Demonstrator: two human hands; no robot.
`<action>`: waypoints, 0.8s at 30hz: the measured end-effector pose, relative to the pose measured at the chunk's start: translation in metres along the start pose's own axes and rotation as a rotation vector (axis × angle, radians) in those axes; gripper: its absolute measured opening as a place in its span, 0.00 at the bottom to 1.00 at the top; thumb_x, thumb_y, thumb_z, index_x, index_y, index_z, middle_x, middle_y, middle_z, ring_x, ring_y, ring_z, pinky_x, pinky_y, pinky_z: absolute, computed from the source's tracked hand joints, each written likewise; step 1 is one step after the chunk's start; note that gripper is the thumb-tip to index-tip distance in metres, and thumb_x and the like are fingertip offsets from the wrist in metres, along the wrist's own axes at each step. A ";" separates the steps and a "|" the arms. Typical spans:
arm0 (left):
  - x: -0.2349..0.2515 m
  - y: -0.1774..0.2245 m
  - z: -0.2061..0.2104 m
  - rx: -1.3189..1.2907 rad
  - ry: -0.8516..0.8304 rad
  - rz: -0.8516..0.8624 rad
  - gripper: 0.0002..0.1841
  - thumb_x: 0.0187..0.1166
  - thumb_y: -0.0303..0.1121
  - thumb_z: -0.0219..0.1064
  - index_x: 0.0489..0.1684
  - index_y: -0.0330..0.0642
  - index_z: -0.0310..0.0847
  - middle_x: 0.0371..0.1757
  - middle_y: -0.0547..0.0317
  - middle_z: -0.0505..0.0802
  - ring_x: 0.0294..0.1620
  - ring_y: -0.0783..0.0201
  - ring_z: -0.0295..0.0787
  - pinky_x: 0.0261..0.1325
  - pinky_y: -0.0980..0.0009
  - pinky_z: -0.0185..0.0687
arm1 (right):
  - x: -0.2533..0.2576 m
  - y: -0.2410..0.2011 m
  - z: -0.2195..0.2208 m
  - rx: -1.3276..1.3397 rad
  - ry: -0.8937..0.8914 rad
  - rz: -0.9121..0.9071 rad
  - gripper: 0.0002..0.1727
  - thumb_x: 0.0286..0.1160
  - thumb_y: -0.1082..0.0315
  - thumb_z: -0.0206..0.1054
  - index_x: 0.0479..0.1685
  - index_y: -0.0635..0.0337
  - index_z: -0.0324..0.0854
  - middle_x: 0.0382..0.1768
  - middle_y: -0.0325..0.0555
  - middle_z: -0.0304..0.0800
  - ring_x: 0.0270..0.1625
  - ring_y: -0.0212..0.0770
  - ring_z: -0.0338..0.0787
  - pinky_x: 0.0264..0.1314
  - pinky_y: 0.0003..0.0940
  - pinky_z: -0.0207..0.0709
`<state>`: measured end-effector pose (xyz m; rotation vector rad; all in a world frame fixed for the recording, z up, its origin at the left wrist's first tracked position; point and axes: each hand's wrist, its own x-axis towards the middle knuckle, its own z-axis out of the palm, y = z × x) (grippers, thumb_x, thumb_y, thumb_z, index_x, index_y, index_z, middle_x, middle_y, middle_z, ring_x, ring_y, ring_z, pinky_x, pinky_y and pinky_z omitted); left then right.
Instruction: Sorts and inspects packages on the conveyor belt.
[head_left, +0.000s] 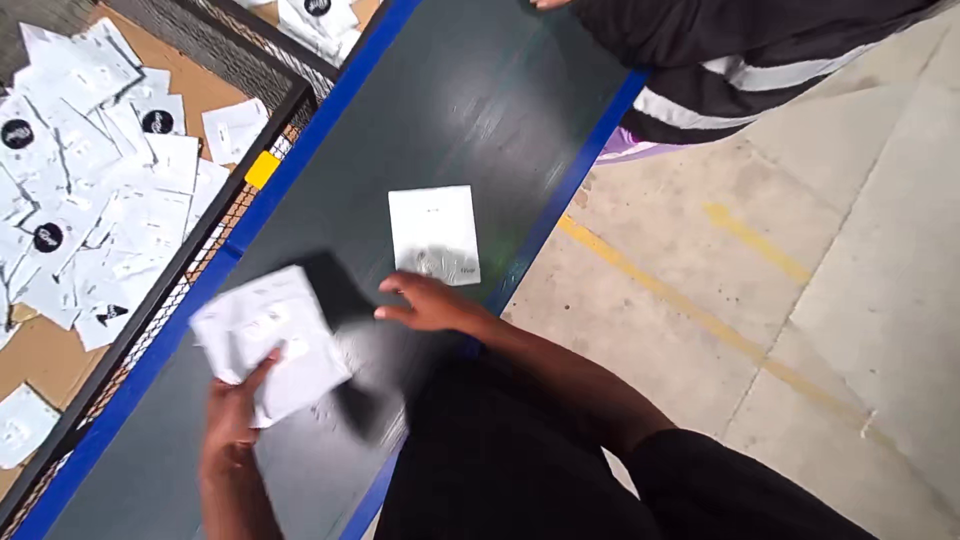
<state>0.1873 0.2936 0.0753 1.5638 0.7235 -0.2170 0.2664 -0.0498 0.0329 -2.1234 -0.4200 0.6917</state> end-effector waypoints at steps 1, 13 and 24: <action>0.030 0.020 -0.018 -0.042 0.041 0.088 0.26 0.80 0.39 0.72 0.75 0.42 0.70 0.55 0.62 0.94 0.52 0.66 0.94 0.57 0.61 0.94 | 0.014 0.015 -0.027 -0.143 0.111 0.030 0.39 0.73 0.34 0.68 0.77 0.52 0.77 0.71 0.48 0.84 0.72 0.47 0.85 0.71 0.53 0.82; -0.020 -0.091 0.129 0.848 -0.010 0.272 0.71 0.43 0.53 0.92 0.91 0.30 0.48 0.76 0.17 0.73 0.76 0.20 0.70 0.74 0.25 0.66 | 0.002 0.027 0.035 -0.308 -0.006 0.160 0.47 0.63 0.44 0.80 0.79 0.62 0.65 0.56 0.62 0.89 0.62 0.62 0.88 0.75 0.68 0.70; -0.002 0.017 -0.037 0.077 0.128 0.299 0.22 0.84 0.38 0.66 0.72 0.38 0.71 0.53 0.65 0.90 0.50 0.74 0.90 0.58 0.67 0.89 | -0.028 -0.037 -0.004 0.506 -0.050 -0.283 0.30 0.79 0.58 0.73 0.77 0.63 0.73 0.67 0.56 0.86 0.57 0.47 0.93 0.60 0.45 0.89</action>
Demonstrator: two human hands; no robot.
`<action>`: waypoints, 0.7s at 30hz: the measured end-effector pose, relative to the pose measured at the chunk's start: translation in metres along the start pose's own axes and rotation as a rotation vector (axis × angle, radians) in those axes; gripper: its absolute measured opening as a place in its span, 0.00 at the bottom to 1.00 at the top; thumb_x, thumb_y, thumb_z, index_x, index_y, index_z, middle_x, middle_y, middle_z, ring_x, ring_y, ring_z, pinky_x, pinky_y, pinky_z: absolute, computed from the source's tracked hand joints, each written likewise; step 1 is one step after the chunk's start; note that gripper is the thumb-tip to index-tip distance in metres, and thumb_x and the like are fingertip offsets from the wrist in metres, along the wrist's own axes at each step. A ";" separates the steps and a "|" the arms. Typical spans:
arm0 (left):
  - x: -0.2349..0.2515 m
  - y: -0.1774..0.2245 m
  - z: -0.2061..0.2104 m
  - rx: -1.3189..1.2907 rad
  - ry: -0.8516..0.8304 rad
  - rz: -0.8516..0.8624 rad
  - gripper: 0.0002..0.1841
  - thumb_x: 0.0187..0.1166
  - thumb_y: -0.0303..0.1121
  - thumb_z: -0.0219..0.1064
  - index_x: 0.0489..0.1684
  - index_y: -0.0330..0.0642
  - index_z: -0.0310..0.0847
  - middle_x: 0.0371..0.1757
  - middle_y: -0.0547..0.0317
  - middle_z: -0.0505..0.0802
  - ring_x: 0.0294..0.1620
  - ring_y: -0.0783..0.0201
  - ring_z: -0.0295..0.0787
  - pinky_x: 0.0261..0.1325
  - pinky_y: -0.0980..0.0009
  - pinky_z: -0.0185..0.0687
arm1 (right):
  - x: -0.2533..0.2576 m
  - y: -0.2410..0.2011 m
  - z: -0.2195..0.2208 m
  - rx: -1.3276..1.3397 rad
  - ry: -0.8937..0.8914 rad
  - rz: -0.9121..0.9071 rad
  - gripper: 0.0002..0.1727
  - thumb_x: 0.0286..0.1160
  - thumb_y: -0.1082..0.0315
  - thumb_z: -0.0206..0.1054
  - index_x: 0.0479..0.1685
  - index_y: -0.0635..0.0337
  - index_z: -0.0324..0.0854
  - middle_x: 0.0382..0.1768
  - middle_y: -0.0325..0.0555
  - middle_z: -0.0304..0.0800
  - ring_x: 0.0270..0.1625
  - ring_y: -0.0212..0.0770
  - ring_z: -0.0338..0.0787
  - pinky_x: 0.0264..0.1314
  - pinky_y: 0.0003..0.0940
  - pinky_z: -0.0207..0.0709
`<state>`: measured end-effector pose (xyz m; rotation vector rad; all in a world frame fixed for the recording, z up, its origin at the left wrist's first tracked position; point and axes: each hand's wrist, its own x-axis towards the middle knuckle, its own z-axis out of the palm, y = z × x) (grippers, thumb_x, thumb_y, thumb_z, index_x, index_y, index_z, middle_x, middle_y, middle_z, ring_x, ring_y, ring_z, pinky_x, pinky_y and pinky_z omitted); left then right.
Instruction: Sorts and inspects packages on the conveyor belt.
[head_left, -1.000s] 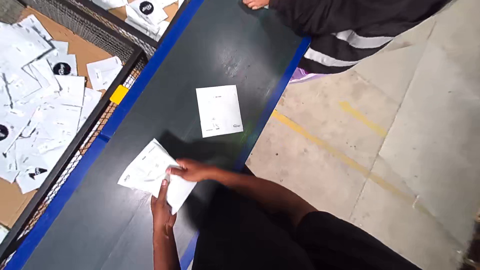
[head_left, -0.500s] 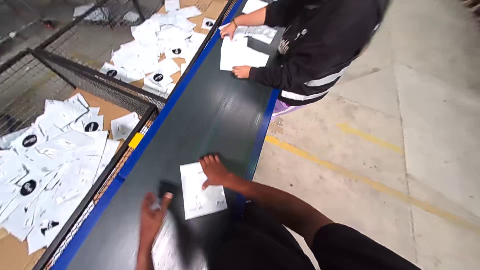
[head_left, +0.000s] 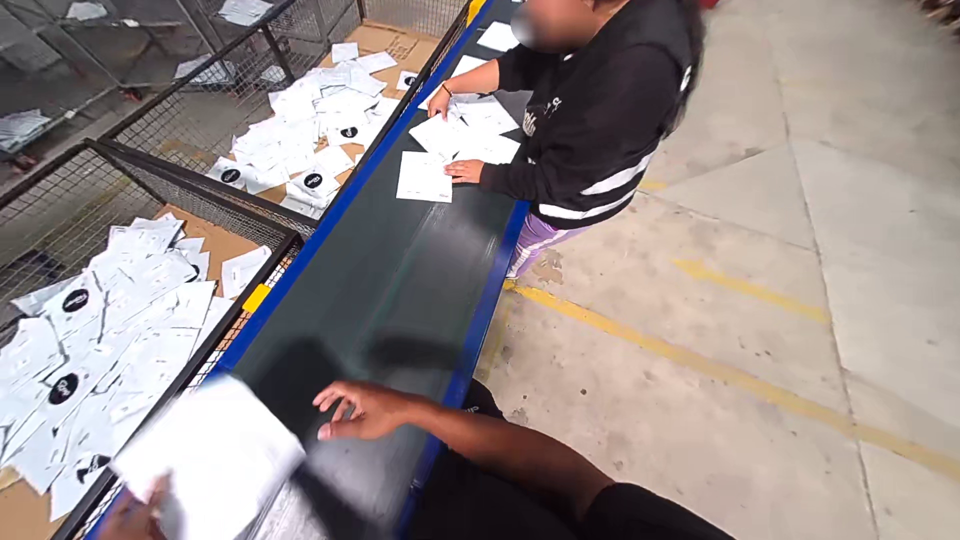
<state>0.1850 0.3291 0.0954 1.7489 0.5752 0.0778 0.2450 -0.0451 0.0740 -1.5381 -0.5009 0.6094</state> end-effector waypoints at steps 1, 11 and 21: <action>0.029 0.006 -0.009 -0.019 0.168 -0.029 0.30 0.84 0.47 0.67 0.78 0.40 0.66 0.58 0.61 0.88 0.52 0.72 0.89 0.57 0.66 0.89 | -0.007 0.001 -0.020 -0.029 0.049 0.033 0.29 0.80 0.57 0.72 0.76 0.62 0.74 0.68 0.55 0.85 0.57 0.46 0.93 0.59 0.45 0.89; 0.032 0.026 0.311 -0.004 -0.254 -0.164 0.28 0.84 0.42 0.69 0.74 0.30 0.71 0.62 0.40 0.89 0.58 0.50 0.91 0.59 0.49 0.91 | 0.072 0.111 -0.349 -0.939 0.672 0.440 0.38 0.83 0.40 0.57 0.90 0.49 0.66 0.91 0.50 0.62 0.93 0.57 0.58 0.90 0.62 0.56; 0.051 0.016 0.387 -0.286 -0.140 -0.441 0.25 0.75 0.28 0.75 0.69 0.30 0.76 0.57 0.44 0.93 0.54 0.54 0.93 0.59 0.52 0.91 | -0.016 0.102 -0.153 -0.620 0.202 -0.087 0.16 0.86 0.51 0.62 0.49 0.50 0.91 0.62 0.39 0.91 0.67 0.39 0.87 0.71 0.42 0.81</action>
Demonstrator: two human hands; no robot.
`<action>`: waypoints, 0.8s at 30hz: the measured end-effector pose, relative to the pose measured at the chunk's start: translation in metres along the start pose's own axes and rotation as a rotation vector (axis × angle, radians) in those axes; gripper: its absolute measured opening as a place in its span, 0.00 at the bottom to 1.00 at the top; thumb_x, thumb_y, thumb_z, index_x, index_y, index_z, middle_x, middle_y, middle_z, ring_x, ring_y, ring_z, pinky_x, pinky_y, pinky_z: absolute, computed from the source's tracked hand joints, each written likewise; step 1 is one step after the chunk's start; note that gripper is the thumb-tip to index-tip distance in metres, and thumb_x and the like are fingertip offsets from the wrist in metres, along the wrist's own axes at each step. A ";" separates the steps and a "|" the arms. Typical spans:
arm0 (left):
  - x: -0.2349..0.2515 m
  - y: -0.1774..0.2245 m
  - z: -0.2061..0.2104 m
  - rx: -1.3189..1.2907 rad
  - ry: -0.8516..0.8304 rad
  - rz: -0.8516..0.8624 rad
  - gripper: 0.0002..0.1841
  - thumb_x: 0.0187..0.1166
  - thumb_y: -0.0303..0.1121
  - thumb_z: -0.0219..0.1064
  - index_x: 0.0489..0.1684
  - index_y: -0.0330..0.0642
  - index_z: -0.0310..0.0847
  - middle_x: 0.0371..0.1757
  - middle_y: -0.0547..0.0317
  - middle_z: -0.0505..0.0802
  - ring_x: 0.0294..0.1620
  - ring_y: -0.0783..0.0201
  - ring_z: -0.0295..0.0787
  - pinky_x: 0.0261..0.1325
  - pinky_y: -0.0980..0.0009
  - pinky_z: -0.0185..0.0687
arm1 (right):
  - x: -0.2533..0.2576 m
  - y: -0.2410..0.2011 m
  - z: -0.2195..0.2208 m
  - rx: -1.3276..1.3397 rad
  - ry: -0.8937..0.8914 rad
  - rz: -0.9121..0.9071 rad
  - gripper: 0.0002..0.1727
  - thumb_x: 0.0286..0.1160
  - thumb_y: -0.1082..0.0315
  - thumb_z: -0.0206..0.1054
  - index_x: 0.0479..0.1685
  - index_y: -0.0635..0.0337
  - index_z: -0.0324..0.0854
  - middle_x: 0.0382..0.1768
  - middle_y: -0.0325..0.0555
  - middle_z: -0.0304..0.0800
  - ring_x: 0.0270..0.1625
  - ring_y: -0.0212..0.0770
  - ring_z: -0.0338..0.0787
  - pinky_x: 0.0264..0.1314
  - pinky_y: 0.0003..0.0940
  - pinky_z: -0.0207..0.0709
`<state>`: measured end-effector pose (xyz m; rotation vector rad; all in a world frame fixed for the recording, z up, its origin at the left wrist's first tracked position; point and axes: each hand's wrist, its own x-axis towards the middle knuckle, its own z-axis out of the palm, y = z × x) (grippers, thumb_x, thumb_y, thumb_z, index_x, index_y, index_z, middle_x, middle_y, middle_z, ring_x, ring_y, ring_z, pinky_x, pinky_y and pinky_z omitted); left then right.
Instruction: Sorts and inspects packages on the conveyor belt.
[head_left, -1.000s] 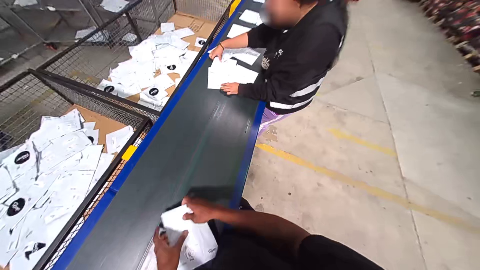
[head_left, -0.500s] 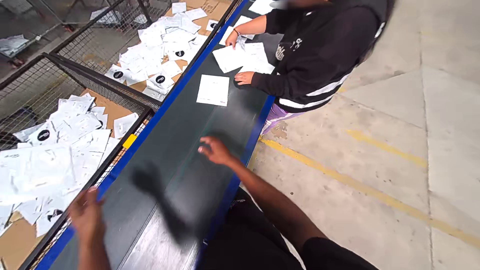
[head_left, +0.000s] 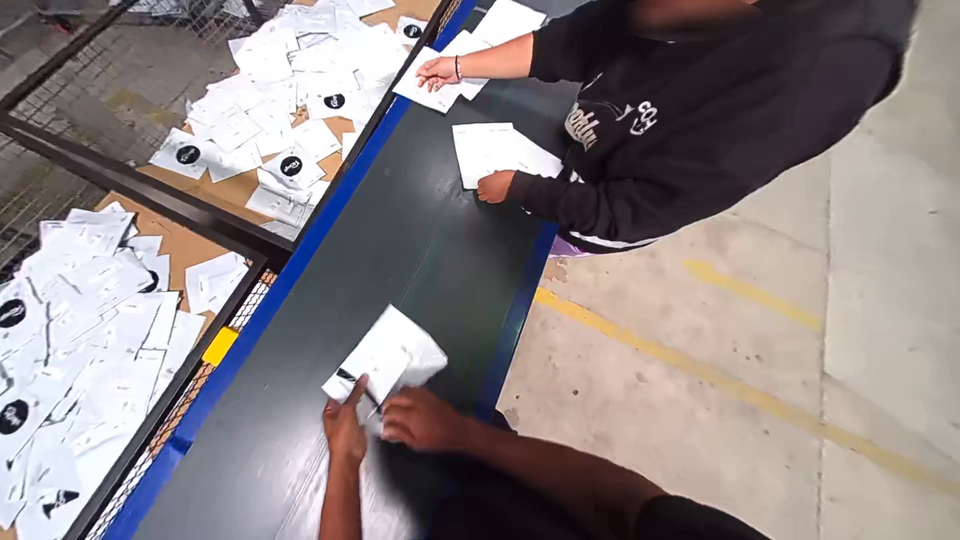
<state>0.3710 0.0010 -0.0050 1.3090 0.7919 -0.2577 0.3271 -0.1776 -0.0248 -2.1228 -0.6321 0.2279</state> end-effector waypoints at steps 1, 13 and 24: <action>0.008 0.012 -0.022 0.074 -0.006 0.073 0.23 0.72 0.26 0.77 0.66 0.30 0.79 0.54 0.47 0.94 0.53 0.57 0.93 0.59 0.53 0.91 | -0.004 -0.010 -0.002 0.131 -0.114 0.000 0.17 0.86 0.50 0.64 0.54 0.51 0.90 0.70 0.41 0.87 0.72 0.40 0.85 0.74 0.42 0.80; 0.039 0.106 -0.102 0.281 0.147 0.308 0.28 0.85 0.40 0.67 0.79 0.35 0.66 0.64 0.54 0.87 0.59 0.62 0.90 0.58 0.55 0.92 | 0.282 0.204 -0.298 -0.386 0.359 0.372 0.28 0.88 0.53 0.58 0.79 0.61 0.75 0.79 0.56 0.77 0.79 0.53 0.80 0.81 0.53 0.75; 0.081 0.056 0.102 -0.114 -0.081 -0.087 0.30 0.93 0.51 0.52 0.75 0.29 0.69 0.64 0.39 0.90 0.60 0.46 0.93 0.64 0.50 0.89 | 0.271 0.185 -0.164 -0.559 0.260 0.239 0.15 0.85 0.69 0.56 0.58 0.58 0.87 0.57 0.55 0.91 0.64 0.59 0.88 0.68 0.56 0.81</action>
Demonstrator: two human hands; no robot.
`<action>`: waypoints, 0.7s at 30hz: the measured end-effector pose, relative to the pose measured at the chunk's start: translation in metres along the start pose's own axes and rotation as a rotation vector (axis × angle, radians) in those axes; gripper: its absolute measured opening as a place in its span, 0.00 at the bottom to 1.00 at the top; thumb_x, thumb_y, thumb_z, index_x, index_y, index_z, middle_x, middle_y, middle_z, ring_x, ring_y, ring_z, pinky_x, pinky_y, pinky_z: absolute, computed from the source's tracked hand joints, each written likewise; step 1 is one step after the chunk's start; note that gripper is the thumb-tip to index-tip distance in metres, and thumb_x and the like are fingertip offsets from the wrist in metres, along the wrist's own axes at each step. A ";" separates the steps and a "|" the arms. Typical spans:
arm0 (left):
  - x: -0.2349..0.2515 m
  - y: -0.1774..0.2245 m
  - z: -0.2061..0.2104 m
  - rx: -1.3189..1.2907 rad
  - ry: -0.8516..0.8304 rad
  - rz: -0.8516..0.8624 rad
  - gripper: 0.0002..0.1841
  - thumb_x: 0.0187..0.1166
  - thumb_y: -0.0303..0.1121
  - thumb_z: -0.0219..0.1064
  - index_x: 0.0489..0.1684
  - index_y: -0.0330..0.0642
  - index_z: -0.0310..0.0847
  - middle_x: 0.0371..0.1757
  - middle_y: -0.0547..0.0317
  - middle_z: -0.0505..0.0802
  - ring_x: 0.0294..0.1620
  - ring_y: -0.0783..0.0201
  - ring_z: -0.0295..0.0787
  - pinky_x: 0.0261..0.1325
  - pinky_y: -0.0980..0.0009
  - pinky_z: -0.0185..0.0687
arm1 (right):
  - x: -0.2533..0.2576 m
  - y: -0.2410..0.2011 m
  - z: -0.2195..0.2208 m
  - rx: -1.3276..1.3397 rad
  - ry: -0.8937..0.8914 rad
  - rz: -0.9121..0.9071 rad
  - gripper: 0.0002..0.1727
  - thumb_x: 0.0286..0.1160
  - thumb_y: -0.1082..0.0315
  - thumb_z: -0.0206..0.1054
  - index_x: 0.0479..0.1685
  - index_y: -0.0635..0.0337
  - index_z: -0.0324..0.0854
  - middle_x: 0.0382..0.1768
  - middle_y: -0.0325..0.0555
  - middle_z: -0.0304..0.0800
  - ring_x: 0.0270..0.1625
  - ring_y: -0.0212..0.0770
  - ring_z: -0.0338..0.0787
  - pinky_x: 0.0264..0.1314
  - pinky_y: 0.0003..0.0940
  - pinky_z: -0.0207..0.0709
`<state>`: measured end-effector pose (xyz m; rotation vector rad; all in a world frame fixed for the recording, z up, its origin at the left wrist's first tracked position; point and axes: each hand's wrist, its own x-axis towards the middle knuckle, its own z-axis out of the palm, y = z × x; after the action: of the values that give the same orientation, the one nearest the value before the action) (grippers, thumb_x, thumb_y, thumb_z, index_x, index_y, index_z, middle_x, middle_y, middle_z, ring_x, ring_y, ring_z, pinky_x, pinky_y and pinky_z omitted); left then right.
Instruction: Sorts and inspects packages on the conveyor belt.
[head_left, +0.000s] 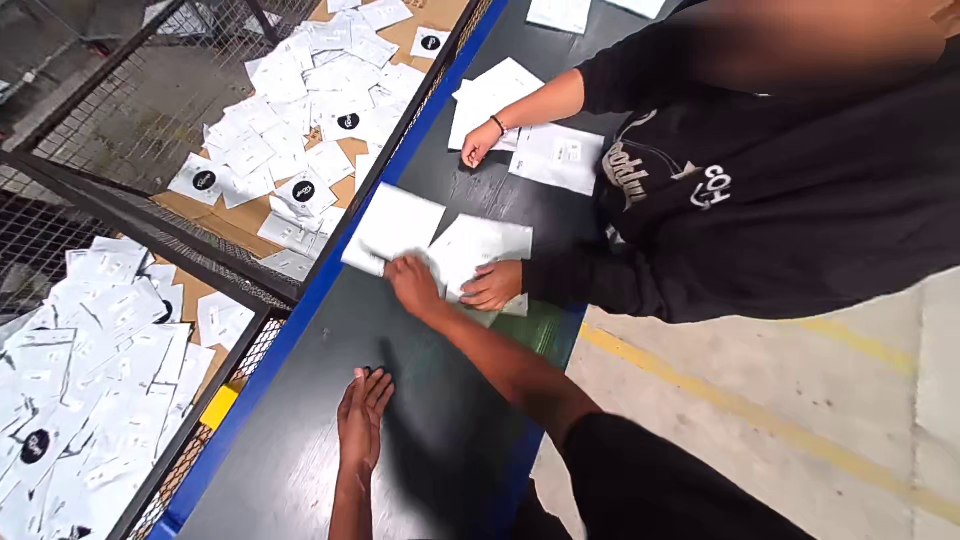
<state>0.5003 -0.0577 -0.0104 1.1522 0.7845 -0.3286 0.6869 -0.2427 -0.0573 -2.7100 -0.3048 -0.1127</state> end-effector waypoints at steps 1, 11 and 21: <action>0.009 0.007 0.005 -0.033 0.027 -0.014 0.32 0.91 0.54 0.53 0.74 0.29 0.70 0.62 0.39 0.91 0.58 0.46 0.93 0.63 0.50 0.90 | -0.038 -0.019 0.000 0.078 -0.019 -0.048 0.13 0.85 0.67 0.58 0.56 0.55 0.88 0.55 0.52 0.92 0.62 0.56 0.89 0.67 0.54 0.83; 0.032 0.174 -0.076 0.560 -0.018 0.340 0.23 0.71 0.26 0.76 0.66 0.39 0.78 0.53 0.63 0.94 0.51 0.68 0.93 0.57 0.61 0.92 | -0.208 -0.064 -0.066 0.995 -0.413 -0.072 0.17 0.87 0.54 0.63 0.60 0.54 0.87 0.50 0.43 0.93 0.51 0.37 0.92 0.59 0.39 0.87; 0.012 0.106 -0.153 0.940 0.375 0.446 0.40 0.80 0.55 0.69 0.77 0.24 0.68 0.68 0.27 0.84 0.65 0.40 0.85 0.66 0.42 0.83 | 0.004 0.087 -0.091 0.206 0.039 0.286 0.25 0.90 0.52 0.54 0.74 0.55 0.81 0.70 0.50 0.86 0.74 0.49 0.85 0.78 0.53 0.77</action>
<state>0.5146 0.1247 0.0258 2.2764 0.6687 -0.0892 0.7072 -0.3566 -0.0077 -2.5120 0.0809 -0.0481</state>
